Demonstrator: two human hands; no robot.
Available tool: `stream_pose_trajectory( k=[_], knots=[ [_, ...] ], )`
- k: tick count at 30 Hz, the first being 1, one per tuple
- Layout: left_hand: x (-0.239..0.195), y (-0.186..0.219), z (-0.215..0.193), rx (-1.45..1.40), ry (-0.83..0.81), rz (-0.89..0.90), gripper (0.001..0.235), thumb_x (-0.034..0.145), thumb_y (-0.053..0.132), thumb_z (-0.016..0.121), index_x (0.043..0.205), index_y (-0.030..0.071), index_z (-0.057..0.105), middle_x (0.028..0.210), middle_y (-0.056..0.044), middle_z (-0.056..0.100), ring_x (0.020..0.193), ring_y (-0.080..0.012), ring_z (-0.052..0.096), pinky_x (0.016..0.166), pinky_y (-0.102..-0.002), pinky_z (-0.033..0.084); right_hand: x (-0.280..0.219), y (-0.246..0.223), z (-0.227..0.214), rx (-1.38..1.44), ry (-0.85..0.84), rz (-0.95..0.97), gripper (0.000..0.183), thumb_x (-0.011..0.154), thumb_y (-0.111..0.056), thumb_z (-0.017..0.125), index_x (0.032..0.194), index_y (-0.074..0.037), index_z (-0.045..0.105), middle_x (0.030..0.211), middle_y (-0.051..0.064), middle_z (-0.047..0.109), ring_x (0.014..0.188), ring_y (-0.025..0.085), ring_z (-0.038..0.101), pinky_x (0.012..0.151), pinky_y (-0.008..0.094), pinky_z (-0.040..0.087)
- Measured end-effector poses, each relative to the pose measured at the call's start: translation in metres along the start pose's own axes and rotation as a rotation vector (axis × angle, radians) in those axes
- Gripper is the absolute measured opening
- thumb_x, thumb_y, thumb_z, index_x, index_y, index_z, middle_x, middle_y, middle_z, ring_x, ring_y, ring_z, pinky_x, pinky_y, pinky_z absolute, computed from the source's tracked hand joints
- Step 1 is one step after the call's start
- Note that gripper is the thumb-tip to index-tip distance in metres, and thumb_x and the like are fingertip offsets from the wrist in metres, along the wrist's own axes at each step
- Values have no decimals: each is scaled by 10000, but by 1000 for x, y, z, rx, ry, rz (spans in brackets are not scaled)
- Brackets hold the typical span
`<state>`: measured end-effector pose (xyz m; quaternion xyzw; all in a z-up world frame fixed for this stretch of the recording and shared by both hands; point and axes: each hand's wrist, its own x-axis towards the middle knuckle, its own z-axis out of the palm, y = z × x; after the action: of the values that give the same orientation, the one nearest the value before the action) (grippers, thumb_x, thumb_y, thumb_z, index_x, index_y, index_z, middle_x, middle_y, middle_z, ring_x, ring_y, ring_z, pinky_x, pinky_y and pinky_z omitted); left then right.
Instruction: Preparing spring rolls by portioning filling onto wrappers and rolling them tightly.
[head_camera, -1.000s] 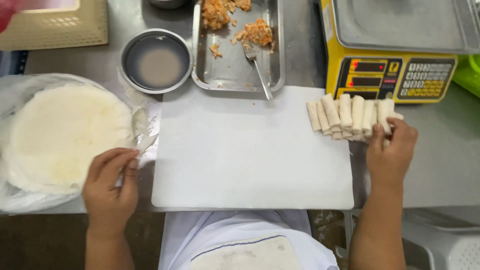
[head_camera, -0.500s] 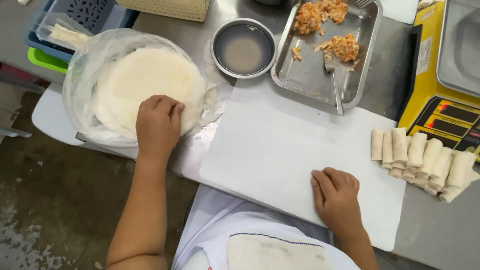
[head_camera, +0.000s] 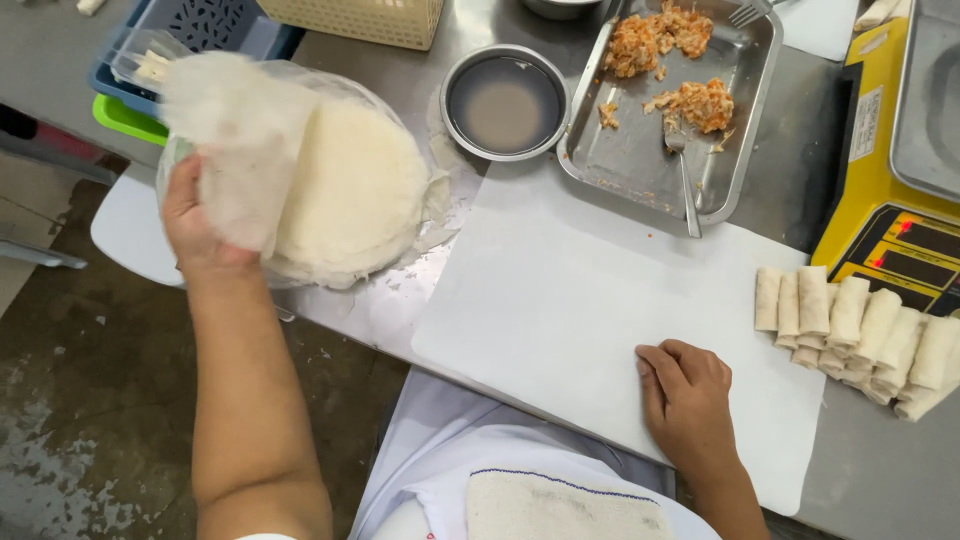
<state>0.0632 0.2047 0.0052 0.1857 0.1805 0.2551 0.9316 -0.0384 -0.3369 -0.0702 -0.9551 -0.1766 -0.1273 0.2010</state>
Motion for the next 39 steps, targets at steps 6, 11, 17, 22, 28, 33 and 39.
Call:
stream_pose_trajectory(
  k=[6,11,17,22,28,33,39],
  knots=[
    [-81,-22,30,17,-554,-494,632,981,333,569,1527,53,420,1496,-200,475,1446,-470,406,1253,-617,316,43,-27,-31,643,-199,219,270,1021,-245,552,1174,-80,701,1177,49,683,1109,172,659,1014,309,494],
    [-121,-104,59,-67,-755,-1352,895,979,510,541,1665,82,157,1668,-267,223,1516,-521,228,1223,-686,174,99,-51,-38,1538,-261,186,786,926,-393,665,1535,11,375,1469,203,530,1250,300,598,1066,432,492],
    [-112,-172,59,709,-876,-440,558,935,415,651,1345,49,563,1065,-90,725,1007,-183,715,976,-373,564,134,-43,-67,918,24,212,160,931,-43,746,1091,-33,732,874,115,734,797,233,728,751,361,590],
    [-144,-166,69,1177,-1139,248,159,935,126,742,1093,141,751,962,-21,766,1003,-214,754,959,-348,570,106,-23,-72,443,153,-232,220,937,31,706,1114,-75,784,1124,97,758,1096,305,731,1022,402,551],
    [-174,-180,-18,1607,-1543,416,237,822,112,725,1052,168,705,1258,-84,708,1323,-411,571,1134,-628,387,46,17,-21,167,-211,-267,445,929,69,481,1222,-165,722,1379,98,665,1316,418,557,1156,584,389],
    [-204,-188,-28,1790,-1533,563,488,863,268,715,1344,304,640,1483,-73,565,1444,-476,395,1151,-718,235,111,28,-30,-203,192,-220,329,940,-14,623,1243,-78,733,1112,151,672,1116,359,664,1047,441,540],
    [-201,-185,-23,1652,-1549,664,268,975,284,688,1241,261,707,1454,-92,589,1392,-601,396,1120,-778,247,244,37,-8,-334,-425,271,337,1046,-243,514,1293,-16,542,967,247,714,916,486,633,729,587,518]
  ],
)
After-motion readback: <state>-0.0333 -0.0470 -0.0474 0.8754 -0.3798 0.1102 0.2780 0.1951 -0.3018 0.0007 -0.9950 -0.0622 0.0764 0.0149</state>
